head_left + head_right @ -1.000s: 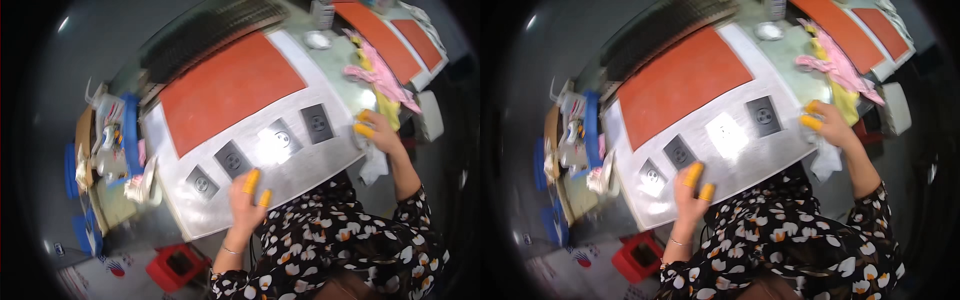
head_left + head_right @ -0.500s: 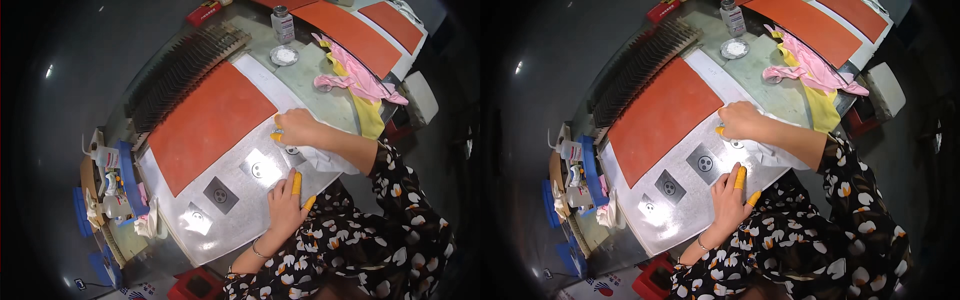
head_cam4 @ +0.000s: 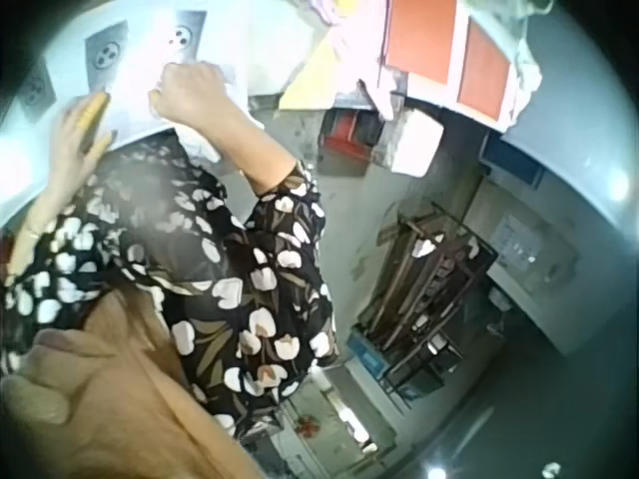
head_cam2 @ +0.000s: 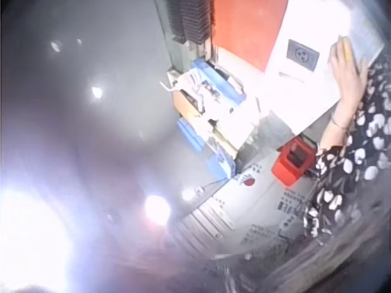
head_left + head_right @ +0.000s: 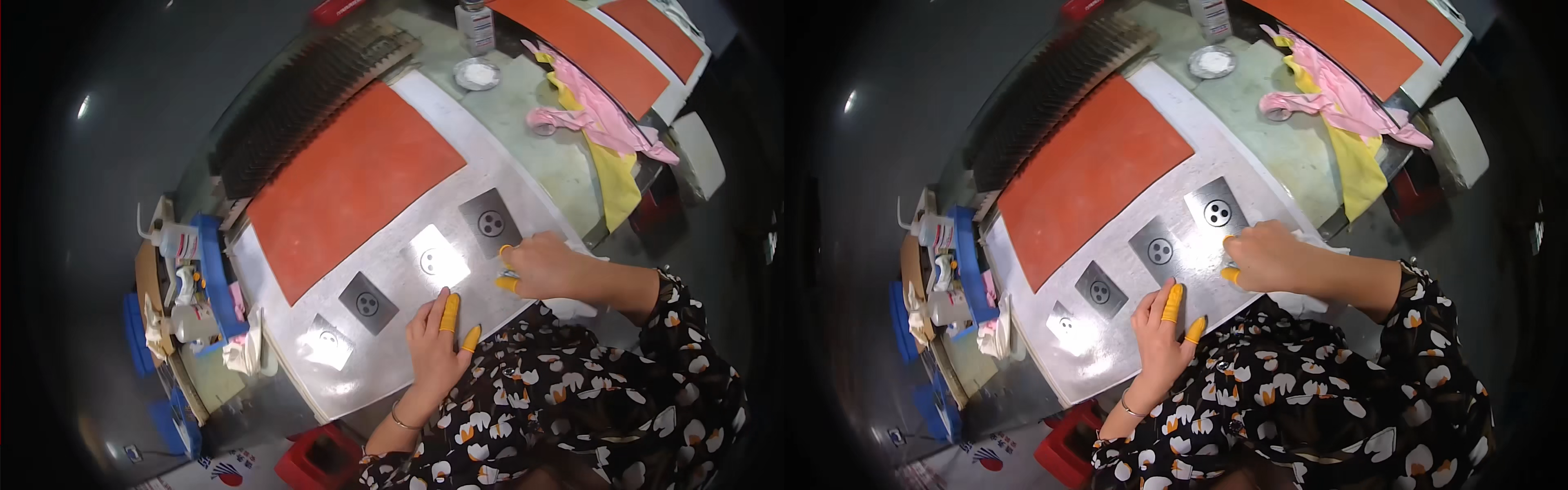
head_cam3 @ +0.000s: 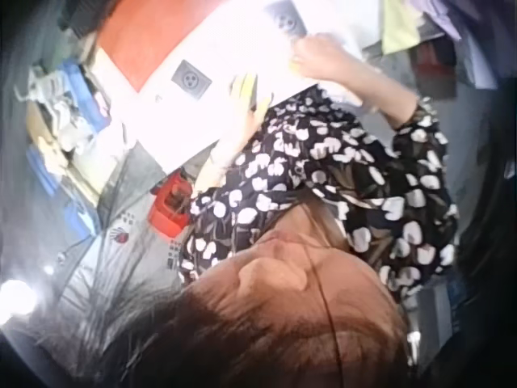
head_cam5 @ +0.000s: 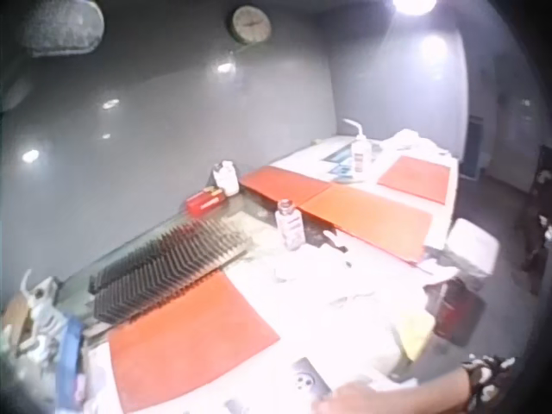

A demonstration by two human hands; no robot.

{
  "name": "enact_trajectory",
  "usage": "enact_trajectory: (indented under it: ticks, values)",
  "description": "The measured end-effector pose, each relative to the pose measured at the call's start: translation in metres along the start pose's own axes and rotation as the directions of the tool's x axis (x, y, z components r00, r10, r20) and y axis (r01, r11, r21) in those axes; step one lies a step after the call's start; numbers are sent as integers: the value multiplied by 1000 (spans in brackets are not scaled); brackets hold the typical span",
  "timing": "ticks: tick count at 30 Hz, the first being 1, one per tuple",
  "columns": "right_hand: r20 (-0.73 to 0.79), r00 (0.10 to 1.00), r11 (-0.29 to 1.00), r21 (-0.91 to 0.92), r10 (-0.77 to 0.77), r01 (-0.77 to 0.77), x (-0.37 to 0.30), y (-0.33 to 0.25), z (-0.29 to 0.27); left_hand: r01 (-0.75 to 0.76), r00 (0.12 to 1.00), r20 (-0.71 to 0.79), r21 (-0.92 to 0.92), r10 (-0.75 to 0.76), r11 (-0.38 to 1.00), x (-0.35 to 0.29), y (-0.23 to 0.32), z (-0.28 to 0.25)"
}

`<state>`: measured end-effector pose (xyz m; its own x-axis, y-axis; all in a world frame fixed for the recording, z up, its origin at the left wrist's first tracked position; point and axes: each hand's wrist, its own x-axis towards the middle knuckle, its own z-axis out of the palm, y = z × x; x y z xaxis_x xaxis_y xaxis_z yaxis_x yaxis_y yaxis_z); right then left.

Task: The person cleans three small rectangular metal plates with circular cutouts using a white cloth and a liquid from a bottle. They wipe each plate individually, occasionally dipping the cloth into the liquid, and then place the plates back onto a red mat on the workbench.

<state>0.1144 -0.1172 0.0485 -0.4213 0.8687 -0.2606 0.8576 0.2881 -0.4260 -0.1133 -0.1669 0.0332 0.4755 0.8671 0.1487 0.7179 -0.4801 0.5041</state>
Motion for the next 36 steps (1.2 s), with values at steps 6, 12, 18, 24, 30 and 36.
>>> enact_trajectory:
  ticks: [6, 12, 18, 24, 30, 36]
  values:
    - [-207, 973, 994, -38, -107, 101, 67, -41, -26, -10, 996, -83, 7, 11, 1000, -10, -7, -1]
    - [-204, 976, 997, -19, -81, 79, 130, -50, 0, 10, 996, -94, 23, -8, 1000, -14, -8, 3]
    - [-232, 967, 994, -36, -106, 100, 90, -57, 24, -6, 994, -108, -49, 1, 999, -17, -13, 3]
    - [38, 995, 995, -32, -95, 96, 45, -75, 19, 31, 947, -313, -131, -71, 991, -50, -39, -19]
    - [18, 958, 956, -65, -285, 286, 91, -125, 1, 195, 956, -237, 59, -176, 979, -80, -64, -44]
    - [-68, 964, 966, -60, -257, 253, 183, -164, 30, 182, 973, -177, 212, -146, 960, -86, -65, -40]
